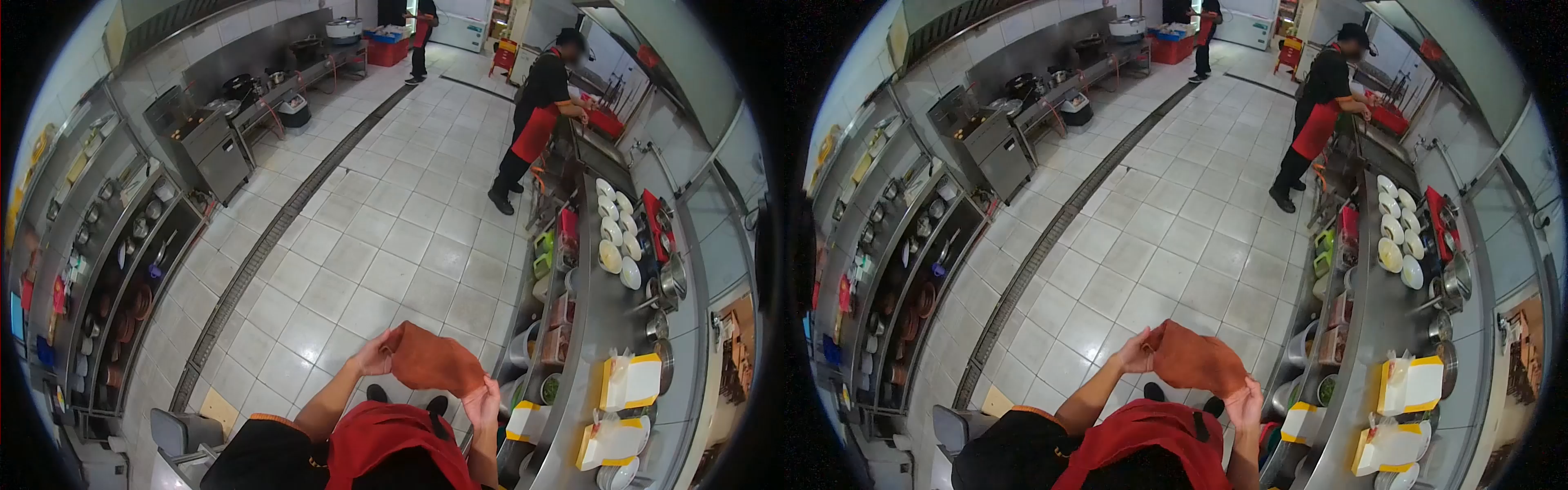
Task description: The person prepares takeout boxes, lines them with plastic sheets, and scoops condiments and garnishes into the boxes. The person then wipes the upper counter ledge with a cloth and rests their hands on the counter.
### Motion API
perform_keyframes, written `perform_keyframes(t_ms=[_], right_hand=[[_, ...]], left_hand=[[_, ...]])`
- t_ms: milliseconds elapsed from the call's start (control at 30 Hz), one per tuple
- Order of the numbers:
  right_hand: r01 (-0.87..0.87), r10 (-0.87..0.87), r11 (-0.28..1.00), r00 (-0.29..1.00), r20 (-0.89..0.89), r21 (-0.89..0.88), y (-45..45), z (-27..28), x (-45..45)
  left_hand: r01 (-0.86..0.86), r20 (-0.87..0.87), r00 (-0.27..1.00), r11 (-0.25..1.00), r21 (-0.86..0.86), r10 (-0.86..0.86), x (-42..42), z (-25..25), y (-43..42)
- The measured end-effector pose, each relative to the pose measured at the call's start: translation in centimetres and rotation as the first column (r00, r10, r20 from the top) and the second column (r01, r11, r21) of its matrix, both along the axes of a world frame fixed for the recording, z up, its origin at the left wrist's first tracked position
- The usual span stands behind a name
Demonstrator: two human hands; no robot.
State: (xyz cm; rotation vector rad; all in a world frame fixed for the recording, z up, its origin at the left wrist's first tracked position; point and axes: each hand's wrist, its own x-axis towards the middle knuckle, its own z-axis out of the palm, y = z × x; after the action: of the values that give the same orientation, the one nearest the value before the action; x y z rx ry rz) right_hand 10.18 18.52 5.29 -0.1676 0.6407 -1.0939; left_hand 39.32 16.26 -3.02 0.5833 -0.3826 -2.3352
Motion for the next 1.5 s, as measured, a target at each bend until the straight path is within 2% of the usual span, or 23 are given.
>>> perform_keyframes(t_ms=[33, 133, 267, 333, 467, 600, 667, 767, 800, 867, 900, 967, 1000, 1067, 1100, 1167, 1233, 1267, 1300, 1333, 1367, 1433, 1500], right_hand=[[0.058, -0.058, 0.998, 0.998, -0.008, 0.019, -0.4, 0.3, -0.1], [0.073, -0.073, 0.997, 0.996, -0.042, 0.0, -0.7, -2.4, -2.0], [0.068, -0.069, 0.998, 0.993, -0.094, -0.015, -0.9, -2.7, -5.2], [0.088, -0.089, 0.996, 0.986, -0.143, -0.016, -1.0, -1.2, -5.8], [0.163, -0.166, 0.986, 0.948, -0.272, -0.032, -1.6, -1.6, -7.6], [0.174, -0.222, 0.974, 0.871, -0.438, -0.148, -1.5, -6.4, -10.2], [0.264, -0.29, 0.956, 0.768, -0.571, -0.131, -1.1, -6.3, -10.2], [0.211, -0.237, 0.97, 0.735, -0.635, -0.118, -1.0, -5.3, -10.2], [0.093, -0.163, 0.986, 0.703, -0.693, -0.137, -1.0, -6.7, -11.3], [-0.051, -0.055, 0.992, 0.668, -0.742, -0.119, -0.5, -7.0, -12.0], [-0.136, 0.002, 0.987, 0.519, -0.855, -0.08, -0.7, -6.1, -11.8], [-0.22, -0.116, 0.962, 0.212, -0.97, -0.164, -0.5, -4.9, -10.6], [-0.215, -0.121, 0.963, 0.202, -0.972, -0.165, -0.2, -4.6, -10.3], [-0.403, -0.342, 0.891, -0.29, -0.894, -0.21, -0.2, -4.1, -10.2], [-0.408, -0.353, 0.887, -0.298, -0.887, -0.216, -0.4, -4.6, -10.7], [-0.428, -0.249, 0.898, -0.312, -0.917, -0.098, -0.6, -5.8, -11.9], [-0.391, -0.157, 0.919, -0.246, -0.956, -0.051, -0.7, -3.3, -12.2], [-0.407, -0.215, 0.899, -0.081, -0.973, -0.164, -0.7, -3.3, -13.1], [-0.405, -0.264, 0.872, 0.087, -0.961, -0.276, -0.8, -3.1, -13.8], [-0.398, -0.179, 0.877, 0.252, -0.951, -0.27, -1.1, -2.0, -14.4], [-0.4, -0.18, 0.875, 0.249, -0.952, -0.271, -1.3, -1.4, -15.1], [-0.207, 0.109, 0.973, 0.8, -0.59, -0.1, -1.4, 0.1, -16.3], [-0.187, 0.089, 0.97, 0.871, -0.484, -0.158, -1.7, 1.5, -16.2]], left_hand=[[-0.054, -0.037, 0.998, 0.998, 0.026, 0.054, -0.3, -0.1, 0.4], [0.251, 0.211, 0.942, 0.966, 0.067, -0.259, -1.3, -5.3, 2.6], [0.017, 0.256, 0.966, 0.999, 0.033, -0.025, -1.8, -2.7, 3.2], [-0.182, 0.303, 0.931, 0.978, -0.097, 0.203, -1.7, -1.8, 2.5], [-0.279, 0.302, 0.896, 0.943, -0.182, 0.324, -1.8, 0.7, 1.5], [-0.374, 0.371, 0.823, 0.902, -0.217, 0.43, -2.3, -2.6, 0.7], [-0.448, 0.549, 0.684, 0.87, -0.205, 0.481, -3.2, -1.7, 0.8], [-0.358, 0.545, 0.673, 0.865, -0.351, 0.5, -3.7, 1.6, 0.8], [-0.339, 0.559, 0.677, 0.877, -0.341, 0.479, -3.6, 1.8, 0.4], [-0.052, 0.685, 0.606, 0.879, -0.474, 0.405, -3.5, 1.5, 0.1], [-0.034, 0.693, 0.613, 0.889, -0.456, 0.379, -3.5, 1.5, 0.4], [0.1, 0.807, 0.437, 0.87, -0.483, 0.397, -4.2, 1.6, 0.0], [0.101, 0.801, 0.448, 0.868, -0.487, 0.397, -4.6, 1.8, 0.0], [0.204, 0.874, 0.281, 0.865, -0.458, 0.397, -4.8, 2.4, 0.1], [0.248, 0.896, 0.191, 0.864, -0.439, 0.401, -4.9, 2.6, 0.0], [0.206, 0.864, 0.214, 0.844, -0.496, 0.456, -4.7, 2.4, -0.1], [0.308, 0.733, 0.206, 0.667, -0.678, 0.649, -4.1, 2.9, -0.1], [0.302, 0.728, 0.207, 0.665, -0.683, 0.653, -3.9, 3.3, -0.2], [0.3, 0.654, 0.319, 0.581, -0.756, 0.686, -3.5, 4.3, -0.5], [0.287, 0.569, 0.428, 0.492, -0.822, 0.702, -3.2, 5.4, -0.9], [0.283, 0.567, 0.428, 0.491, -0.824, 0.704, -3.0, 6.7, -1.6], [0.097, 0.445, 0.843, 0.728, -0.679, 0.303, -3.0, 9.1, -3.1], [0.089, 0.359, 0.91, 0.751, -0.655, 0.205, -3.7, 10.3, -4.8]])
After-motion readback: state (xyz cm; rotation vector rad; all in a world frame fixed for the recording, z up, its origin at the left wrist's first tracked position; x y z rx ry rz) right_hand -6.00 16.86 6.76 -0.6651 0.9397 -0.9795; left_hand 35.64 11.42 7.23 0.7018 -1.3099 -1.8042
